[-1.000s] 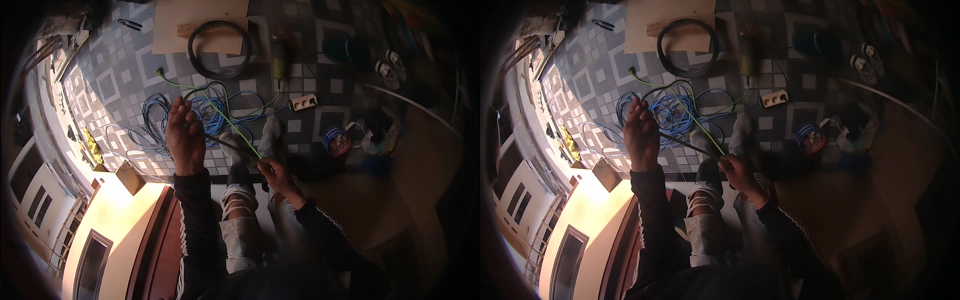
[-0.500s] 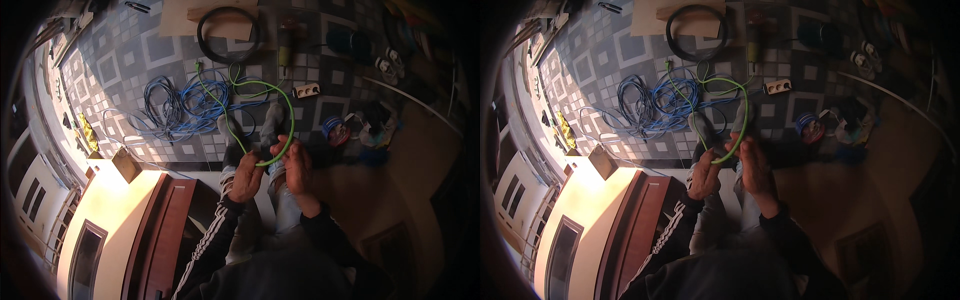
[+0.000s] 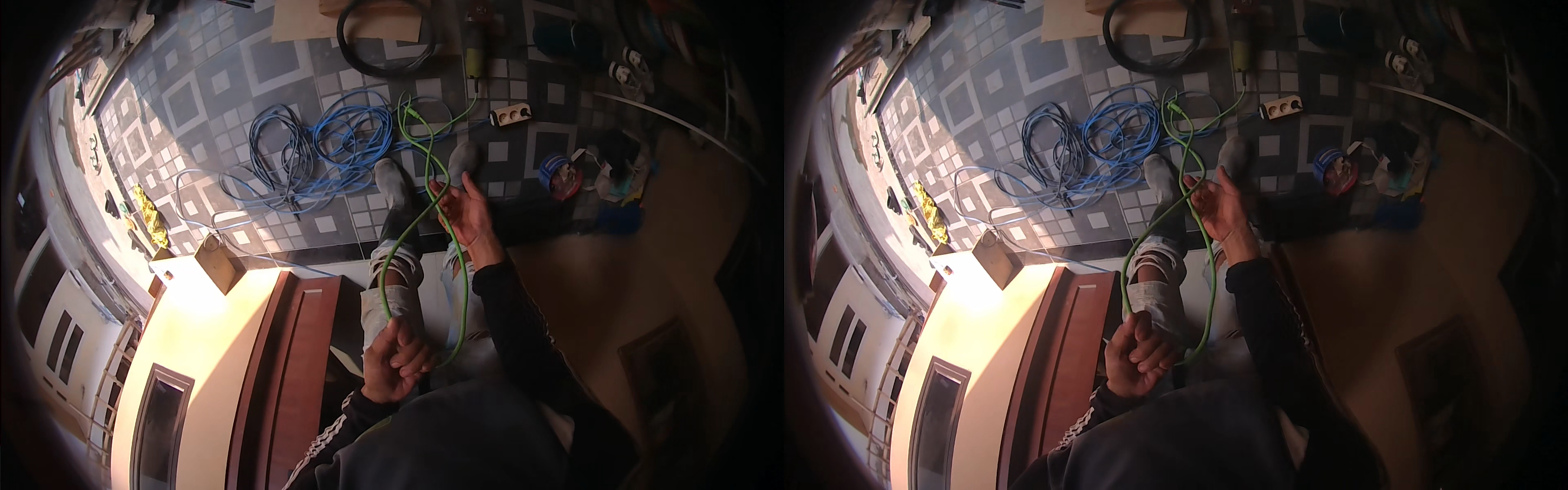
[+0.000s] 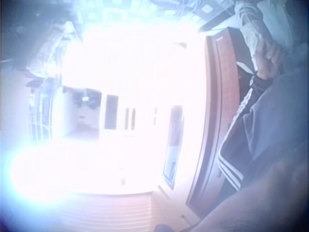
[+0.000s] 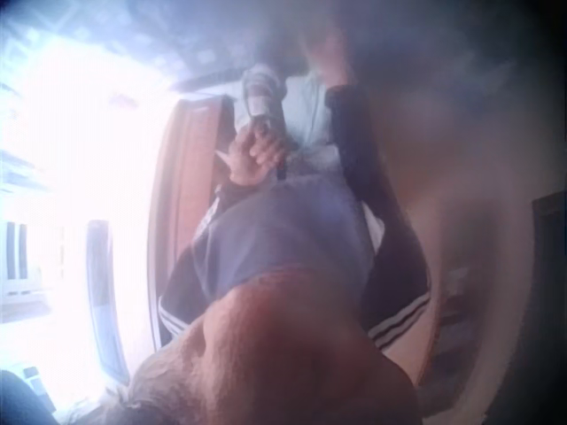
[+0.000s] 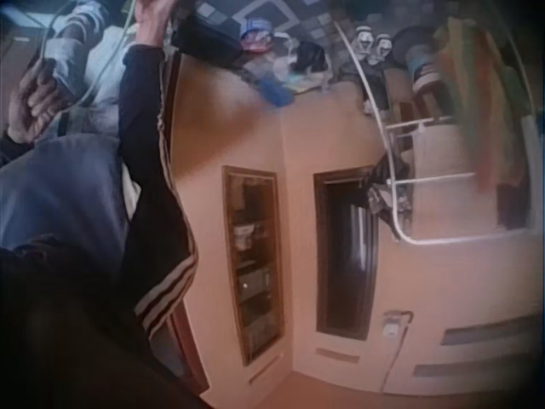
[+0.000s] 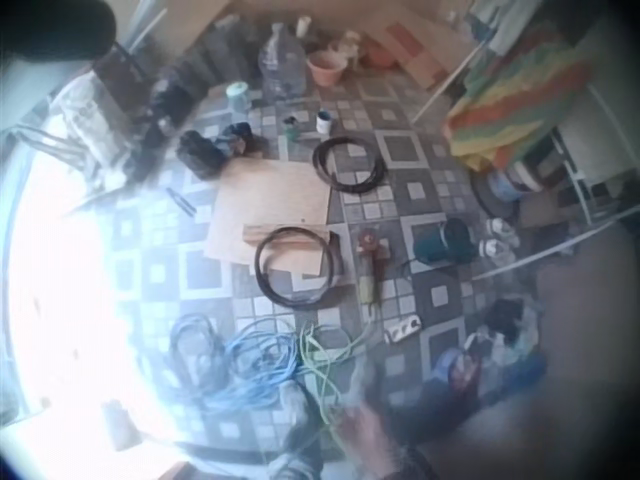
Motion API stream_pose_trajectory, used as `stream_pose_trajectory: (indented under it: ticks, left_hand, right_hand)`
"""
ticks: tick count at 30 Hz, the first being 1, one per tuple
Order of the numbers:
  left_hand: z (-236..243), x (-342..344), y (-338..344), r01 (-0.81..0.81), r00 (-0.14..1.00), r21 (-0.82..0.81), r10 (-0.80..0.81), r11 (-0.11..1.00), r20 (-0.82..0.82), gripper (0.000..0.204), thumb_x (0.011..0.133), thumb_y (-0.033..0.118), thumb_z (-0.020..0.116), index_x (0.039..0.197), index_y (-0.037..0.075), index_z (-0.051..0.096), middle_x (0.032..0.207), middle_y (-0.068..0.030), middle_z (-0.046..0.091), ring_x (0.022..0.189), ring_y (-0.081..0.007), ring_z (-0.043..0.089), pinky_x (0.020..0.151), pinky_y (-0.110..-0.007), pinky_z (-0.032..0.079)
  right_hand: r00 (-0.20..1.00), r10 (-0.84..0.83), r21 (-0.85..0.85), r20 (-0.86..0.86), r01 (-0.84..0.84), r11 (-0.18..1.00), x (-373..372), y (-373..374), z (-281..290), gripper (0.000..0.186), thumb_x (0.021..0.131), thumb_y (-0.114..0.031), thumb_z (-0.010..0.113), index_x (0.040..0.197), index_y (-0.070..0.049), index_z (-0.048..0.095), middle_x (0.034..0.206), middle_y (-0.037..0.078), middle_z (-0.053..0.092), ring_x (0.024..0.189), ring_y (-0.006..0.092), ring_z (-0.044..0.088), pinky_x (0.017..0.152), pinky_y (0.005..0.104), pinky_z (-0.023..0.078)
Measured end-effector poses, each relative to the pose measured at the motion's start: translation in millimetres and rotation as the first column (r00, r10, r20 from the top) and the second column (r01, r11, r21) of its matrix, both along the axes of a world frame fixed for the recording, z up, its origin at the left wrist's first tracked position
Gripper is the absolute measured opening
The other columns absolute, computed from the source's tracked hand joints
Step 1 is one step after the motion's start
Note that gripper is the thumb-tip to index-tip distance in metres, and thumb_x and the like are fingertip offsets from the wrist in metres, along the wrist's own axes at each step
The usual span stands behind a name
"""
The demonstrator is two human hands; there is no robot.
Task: The person sits on the floor, plugs in a power cord, and uses an angle grinder to cut a section of black pipe. Sparks are visible during the cutting process. The person then unplugs the tool and sets it aside.
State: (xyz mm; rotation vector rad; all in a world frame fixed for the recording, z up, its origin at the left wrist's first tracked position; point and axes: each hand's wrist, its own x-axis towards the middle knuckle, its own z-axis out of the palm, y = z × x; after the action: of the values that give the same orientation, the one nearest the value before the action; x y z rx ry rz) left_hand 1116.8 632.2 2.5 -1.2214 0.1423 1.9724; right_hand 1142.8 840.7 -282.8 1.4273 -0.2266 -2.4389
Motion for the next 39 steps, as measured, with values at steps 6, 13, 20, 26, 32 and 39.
stream_pose_trajectory:
  ticks: [6, 13, 20, 26, 32, 39]
  left_hand:
    - [19, 34, 40, 0.086, 0.996, 0.366, -0.084, 0.927, -0.021, 0.036, 0.114, 0.039, 0.040, 0.094, 0.011, 0.052, 0.058, 0.0053, 0.031, 0.049, -0.0084, 0.032, 0.059, -0.030, 0.034]
    - [19, 43, 97, 0.152, 0.986, 0.286, -0.124, 0.946, -0.113, 0.039, 0.115, 0.039, 0.037, 0.096, 0.010, 0.053, 0.059, 0.0032, 0.034, 0.049, -0.0103, 0.035, 0.059, -0.030, 0.039]
    - [-10, 42, 132, 0.324, 0.932, 0.153, -0.287, 0.933, -0.222, 0.043, 0.114, 0.042, 0.039, 0.100, 0.006, 0.058, 0.066, 0.0004, 0.042, 0.058, -0.0141, 0.046, 0.075, -0.035, 0.051]
    - [-50, 32, 132, 0.710, 0.555, -0.259, -0.747, 0.655, -0.366, 0.050, 0.113, 0.045, 0.044, 0.117, -0.001, 0.065, 0.082, -0.0046, 0.060, 0.082, -0.0171, 0.062, 0.087, -0.033, 0.049]
    - [-162, 6, 87, 0.669, -0.121, -0.726, -0.940, 0.160, -0.318, 0.052, 0.111, 0.046, 0.046, 0.123, -0.001, 0.065, 0.103, -0.0204, 0.071, 0.098, -0.0349, 0.068, 0.090, -0.041, 0.051]
    - [-372, -6, -31, 0.164, -0.290, -0.984, -0.957, -0.061, 0.011, 0.042, 0.102, 0.037, 0.060, 0.122, 0.000, 0.067, 0.113, -0.0248, 0.069, 0.104, -0.0454, 0.067, 0.091, -0.050, 0.052]
  right_hand:
    - [0.842, 0.483, 0.018, 0.239, -0.501, 0.865, 18, 4, 23, 0.047, 0.095, -0.049, 0.076, 0.115, -0.010, 0.058, 0.101, 0.009, 0.071, 0.068, 0.0159, 0.067, 0.057, 0.0337, 0.055]
    - [0.951, 0.197, 0.055, 0.237, -0.216, 0.975, 84, 64, 13, 0.041, 0.103, -0.046, 0.065, 0.105, -0.005, 0.064, 0.079, 0.002, 0.066, 0.046, 0.0058, 0.050, 0.038, 0.0214, 0.036]
    - [0.911, 0.162, 0.227, 0.379, -0.261, 0.938, 118, 128, 27, 0.043, 0.101, -0.052, 0.065, 0.112, -0.011, 0.061, 0.073, -0.001, 0.061, 0.043, 0.0070, 0.044, 0.037, 0.0245, 0.029]
    - [0.898, 0.165, 0.322, 0.407, -0.310, 0.895, 133, 143, 17, 0.042, 0.101, -0.053, 0.065, 0.119, -0.015, 0.061, 0.072, -0.003, 0.057, 0.045, 0.0067, 0.041, 0.039, 0.0243, 0.028]
    - [0.744, 0.258, 0.518, 0.616, -0.630, 0.579, 149, 190, -49, 0.037, 0.104, -0.043, 0.062, 0.128, -0.014, 0.061, 0.073, -0.006, 0.049, 0.055, 0.0069, 0.041, 0.047, 0.0256, 0.031]
    - [0.240, 0.117, 0.254, 0.964, -0.689, -0.679, 156, 274, -140, 0.049, 0.102, -0.032, 0.064, 0.140, -0.005, 0.052, 0.102, 0.010, 0.061, 0.088, 0.0258, 0.061, 0.075, 0.0418, 0.052]
